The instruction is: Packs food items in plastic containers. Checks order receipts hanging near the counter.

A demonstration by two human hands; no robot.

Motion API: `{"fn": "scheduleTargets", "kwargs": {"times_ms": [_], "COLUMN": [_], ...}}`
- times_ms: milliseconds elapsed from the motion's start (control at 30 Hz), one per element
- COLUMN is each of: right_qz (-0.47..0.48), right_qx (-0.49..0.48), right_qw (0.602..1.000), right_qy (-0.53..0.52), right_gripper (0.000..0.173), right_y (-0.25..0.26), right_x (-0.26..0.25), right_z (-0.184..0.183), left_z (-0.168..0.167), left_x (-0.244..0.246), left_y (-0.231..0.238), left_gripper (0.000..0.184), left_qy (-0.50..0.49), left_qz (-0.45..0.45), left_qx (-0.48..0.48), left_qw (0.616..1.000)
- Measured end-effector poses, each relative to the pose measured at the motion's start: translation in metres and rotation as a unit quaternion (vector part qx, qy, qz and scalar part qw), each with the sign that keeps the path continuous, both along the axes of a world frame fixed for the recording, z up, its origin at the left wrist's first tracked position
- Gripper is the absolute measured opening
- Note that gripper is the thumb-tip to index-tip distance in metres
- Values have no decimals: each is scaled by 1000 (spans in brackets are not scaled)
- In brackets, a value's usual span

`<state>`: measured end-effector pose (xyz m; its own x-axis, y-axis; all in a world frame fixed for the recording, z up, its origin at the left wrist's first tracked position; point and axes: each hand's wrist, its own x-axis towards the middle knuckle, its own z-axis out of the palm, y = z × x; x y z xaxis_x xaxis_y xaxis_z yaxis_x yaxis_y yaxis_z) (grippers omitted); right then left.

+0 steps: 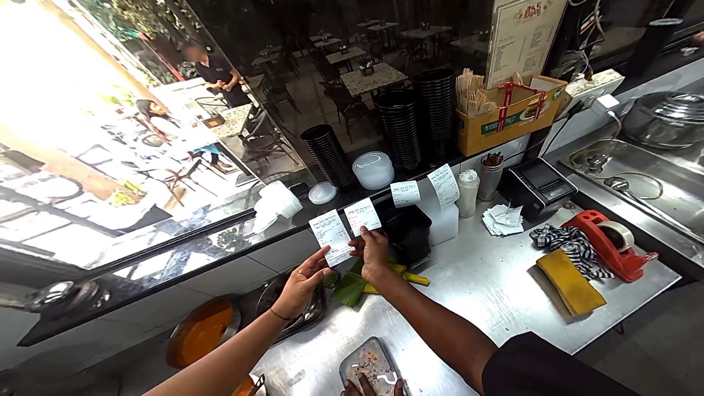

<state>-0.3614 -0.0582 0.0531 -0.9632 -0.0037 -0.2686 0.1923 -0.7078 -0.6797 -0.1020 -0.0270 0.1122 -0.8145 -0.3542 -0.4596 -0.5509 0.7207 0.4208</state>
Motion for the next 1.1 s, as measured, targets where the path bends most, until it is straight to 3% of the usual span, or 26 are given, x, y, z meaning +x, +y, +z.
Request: {"fn": "scheduleTargets", "kwargs": {"times_ms": [300, 400, 433, 533, 600, 933, 1100], "right_qz": [-23, -23, -16, -17, -28, -25, -28], "right_qx": [-37, -35, -27, -20, -27, -20, -22], "right_qw": [999, 999, 999, 1000, 999, 999, 999], "right_qy": [-21, -22, -14, -14, -29, -33, -38], "right_gripper": [24, 21, 20, 17, 15, 13, 13], "right_y": [-5, -6, -5, -5, -6, -5, -4], "right_x": [-12, -13, -10, -9, -14, -16, -16], "right_z": [-3, -4, -6, -5, -2, -3, -3], "left_z": [-17, -10, 20, 175, 201, 195, 151], "left_x": [4, 5, -2, -50, -53, -51, -37], "left_y": [-6, -4, 2, 28, 34, 32, 11], "left_gripper": [75, 70, 61, 43, 43, 40, 25], "left_qy": [4, 61, 74, -15, 35, 65, 205], "left_qz": [6, 17, 17, -32, -41, -11, 105], "left_qx": [-29, -17, 3, 39, 56, 89, 192], "left_qw": [1000, 998, 997, 999, 997, 994, 954]}}
